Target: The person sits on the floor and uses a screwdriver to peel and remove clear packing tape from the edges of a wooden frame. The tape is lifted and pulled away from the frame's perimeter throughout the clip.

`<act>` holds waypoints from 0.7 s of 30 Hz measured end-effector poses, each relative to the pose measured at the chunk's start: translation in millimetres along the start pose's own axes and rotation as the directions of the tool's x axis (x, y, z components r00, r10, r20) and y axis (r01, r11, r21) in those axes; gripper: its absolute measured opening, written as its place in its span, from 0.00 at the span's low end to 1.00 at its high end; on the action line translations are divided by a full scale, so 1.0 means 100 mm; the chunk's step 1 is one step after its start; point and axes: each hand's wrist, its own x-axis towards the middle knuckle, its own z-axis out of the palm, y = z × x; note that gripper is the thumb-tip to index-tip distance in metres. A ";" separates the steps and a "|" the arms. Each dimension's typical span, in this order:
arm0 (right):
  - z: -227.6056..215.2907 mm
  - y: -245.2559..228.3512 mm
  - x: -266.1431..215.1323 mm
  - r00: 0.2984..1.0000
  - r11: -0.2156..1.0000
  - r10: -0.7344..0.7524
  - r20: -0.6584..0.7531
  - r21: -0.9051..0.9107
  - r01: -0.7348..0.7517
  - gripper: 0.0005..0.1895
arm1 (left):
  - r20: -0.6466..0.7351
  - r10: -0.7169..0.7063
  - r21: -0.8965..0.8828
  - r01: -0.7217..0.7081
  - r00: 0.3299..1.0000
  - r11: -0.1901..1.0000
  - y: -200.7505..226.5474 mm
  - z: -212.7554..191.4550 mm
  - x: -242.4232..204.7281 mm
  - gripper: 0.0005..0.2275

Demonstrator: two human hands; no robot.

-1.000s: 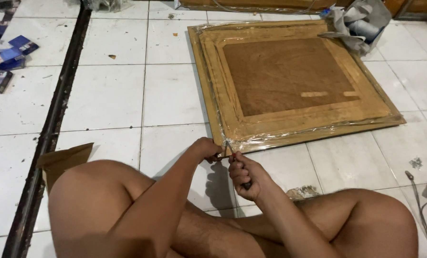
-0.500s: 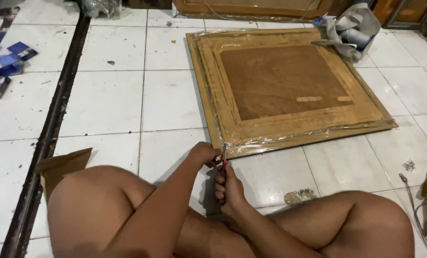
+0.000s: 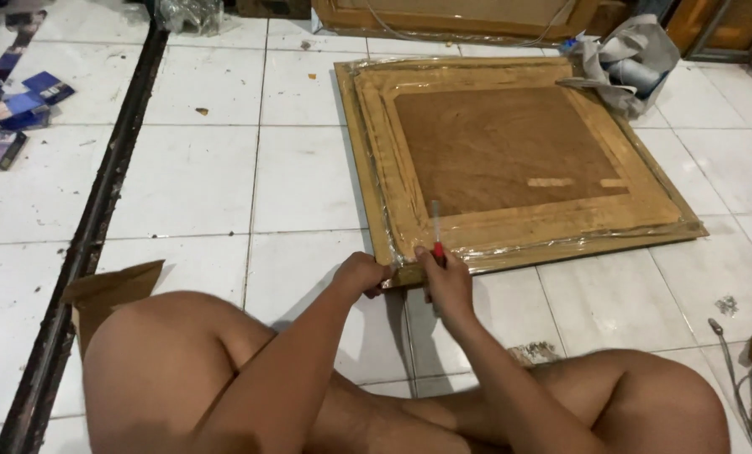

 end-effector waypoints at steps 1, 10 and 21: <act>0.00 0.05 0.12 1.000 1.000 0.004 0.003 -0.001 -0.004 0.23 | 0.000 -0.005 -0.001 0.005 1.000 1.000 -0.05 0.03 0.07 0.19; 0.16 -0.24 0.64 0.948 0.692 -0.110 0.300 -0.661 0.289 0.21 | 0.018 -0.010 -0.003 0.010 1.000 1.000 -0.07 0.03 0.17 0.20; 0.30 -0.46 0.65 0.876 0.539 -0.072 0.478 -0.720 0.437 0.23 | -0.003 -0.030 0.059 0.030 1.000 0.998 -0.13 0.06 0.28 0.23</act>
